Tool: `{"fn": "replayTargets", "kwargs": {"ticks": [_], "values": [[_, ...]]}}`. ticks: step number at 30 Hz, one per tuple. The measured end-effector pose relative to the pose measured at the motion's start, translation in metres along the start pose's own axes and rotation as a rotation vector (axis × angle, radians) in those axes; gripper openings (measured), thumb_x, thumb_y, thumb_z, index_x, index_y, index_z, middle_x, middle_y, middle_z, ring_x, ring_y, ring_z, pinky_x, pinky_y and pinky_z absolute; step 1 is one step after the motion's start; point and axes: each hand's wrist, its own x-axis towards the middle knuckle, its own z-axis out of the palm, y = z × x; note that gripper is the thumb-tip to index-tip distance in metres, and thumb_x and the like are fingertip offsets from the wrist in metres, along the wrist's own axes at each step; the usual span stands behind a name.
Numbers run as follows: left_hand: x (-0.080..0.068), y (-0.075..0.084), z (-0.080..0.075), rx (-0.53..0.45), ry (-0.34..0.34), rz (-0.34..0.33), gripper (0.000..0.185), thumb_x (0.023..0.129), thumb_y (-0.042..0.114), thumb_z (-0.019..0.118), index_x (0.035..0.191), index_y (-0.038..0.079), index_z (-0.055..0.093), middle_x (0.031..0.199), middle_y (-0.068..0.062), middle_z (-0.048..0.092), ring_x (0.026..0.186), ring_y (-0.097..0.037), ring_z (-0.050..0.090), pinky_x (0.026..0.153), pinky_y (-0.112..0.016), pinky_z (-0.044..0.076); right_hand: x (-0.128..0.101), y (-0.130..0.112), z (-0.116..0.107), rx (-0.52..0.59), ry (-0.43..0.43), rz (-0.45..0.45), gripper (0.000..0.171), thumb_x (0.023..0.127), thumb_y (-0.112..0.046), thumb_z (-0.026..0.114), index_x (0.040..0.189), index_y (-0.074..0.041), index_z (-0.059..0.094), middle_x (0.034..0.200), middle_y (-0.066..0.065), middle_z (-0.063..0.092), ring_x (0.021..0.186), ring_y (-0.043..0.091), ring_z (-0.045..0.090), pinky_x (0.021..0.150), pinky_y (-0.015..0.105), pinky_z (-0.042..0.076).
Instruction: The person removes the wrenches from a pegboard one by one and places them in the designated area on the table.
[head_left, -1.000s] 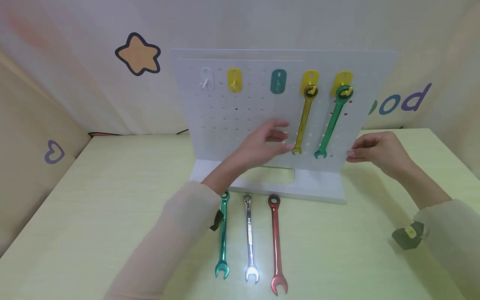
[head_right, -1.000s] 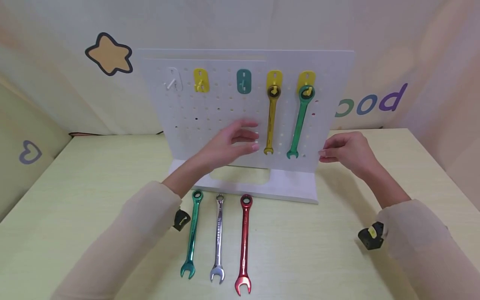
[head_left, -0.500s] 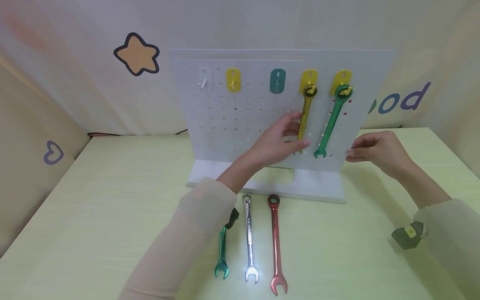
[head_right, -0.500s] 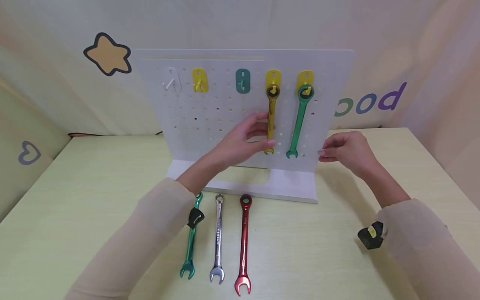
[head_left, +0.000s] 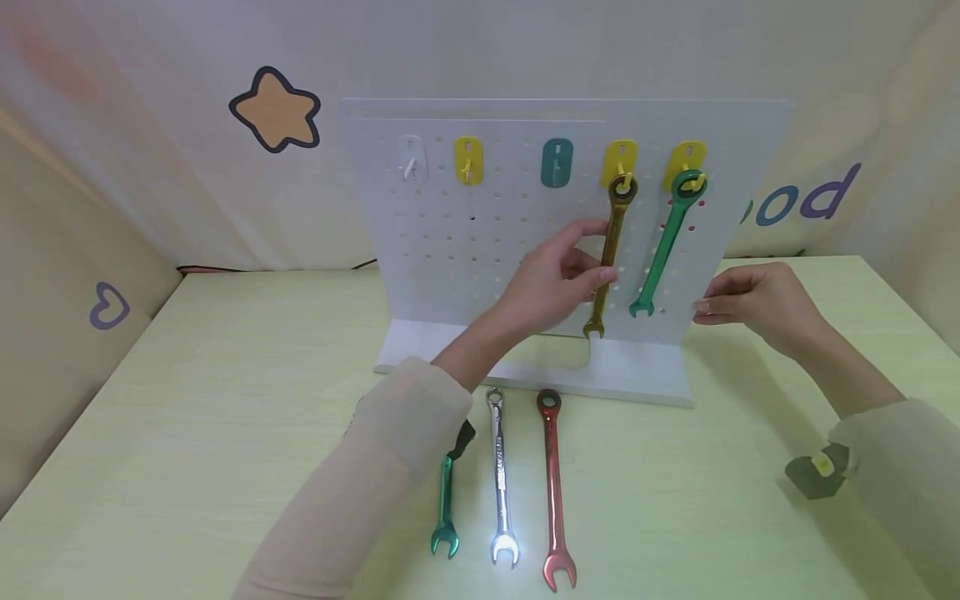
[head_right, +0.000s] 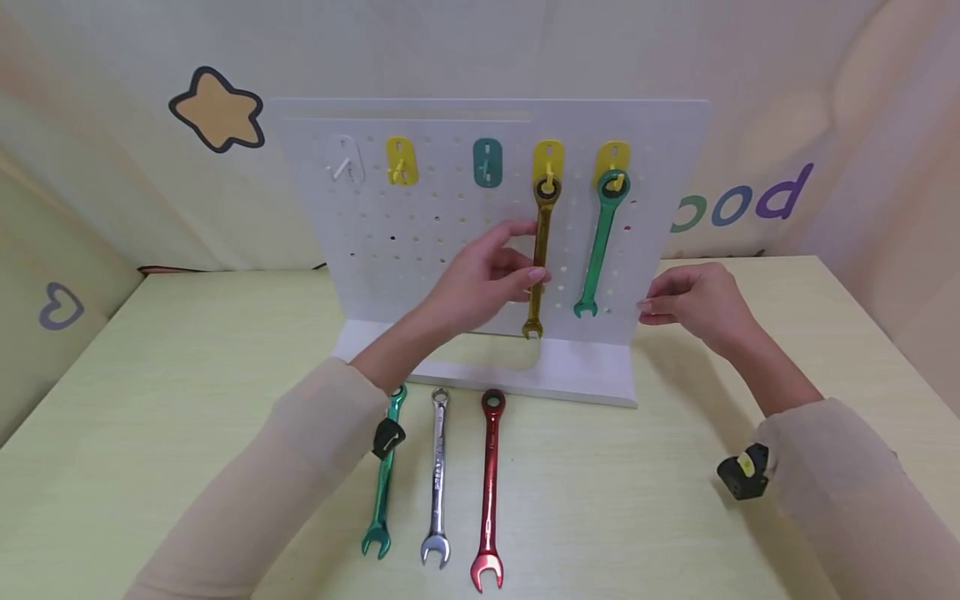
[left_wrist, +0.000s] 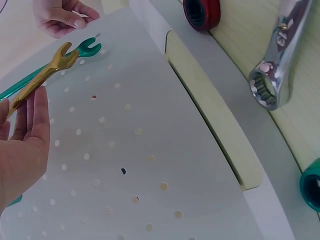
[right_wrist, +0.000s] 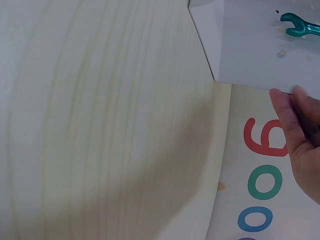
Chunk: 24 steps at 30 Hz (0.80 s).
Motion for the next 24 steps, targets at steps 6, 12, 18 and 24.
{"fn": "replayTargets", "kwargs": {"ticks": [6, 12, 18, 24], "values": [[-0.0019, 0.0007, 0.0014, -0.080, 0.003, 0.020, 0.044, 0.089, 0.007, 0.058, 0.130, 0.012, 0.044, 0.090, -0.006, 0.065, 0.081, -0.012, 0.062, 0.068, -0.020, 0.053, 0.0000, 0.0003, 0.0000, 0.006, 0.002, -0.001, 0.013, 0.085, 0.005, 0.058, 0.095, 0.014, 0.059, 0.076, 0.002, 0.068, 0.071, 0.016, 0.068, 0.069, 0.024, 0.054], [-0.0044, 0.0024, 0.0015, -0.105, -0.005, 0.018, 0.044, 0.089, 0.006, 0.058, 0.131, 0.012, 0.044, 0.090, -0.006, 0.065, 0.080, -0.012, 0.062, 0.067, -0.021, 0.053, -0.0003, 0.0008, -0.0012, 0.004, -0.008, 0.000, 0.014, 0.086, 0.004, 0.058, 0.096, 0.014, 0.059, 0.077, 0.002, 0.068, 0.072, 0.017, 0.068, 0.069, 0.024, 0.054], [-0.0077, 0.0058, 0.0010, -0.136, -0.016, 0.005, 0.046, 0.087, 0.004, 0.059, 0.130, 0.012, 0.044, 0.088, -0.006, 0.064, 0.078, -0.012, 0.062, 0.066, -0.022, 0.054, -0.0009, 0.0003, -0.0012, -0.024, -0.002, 0.014, 0.017, 0.087, 0.003, 0.057, 0.099, 0.014, 0.058, 0.079, 0.003, 0.068, 0.073, 0.017, 0.068, 0.070, 0.024, 0.054], [-0.0101, 0.0098, 0.0000, -0.169, -0.031, 0.008, 0.046, 0.086, 0.002, 0.060, 0.129, 0.010, 0.045, 0.087, -0.007, 0.064, 0.076, -0.013, 0.063, 0.067, -0.027, 0.055, -0.0004, 0.0005, -0.0009, -0.020, 0.000, 0.013, 0.016, 0.087, 0.003, 0.057, 0.098, 0.014, 0.059, 0.079, 0.004, 0.068, 0.073, 0.018, 0.068, 0.070, 0.024, 0.054]]}}
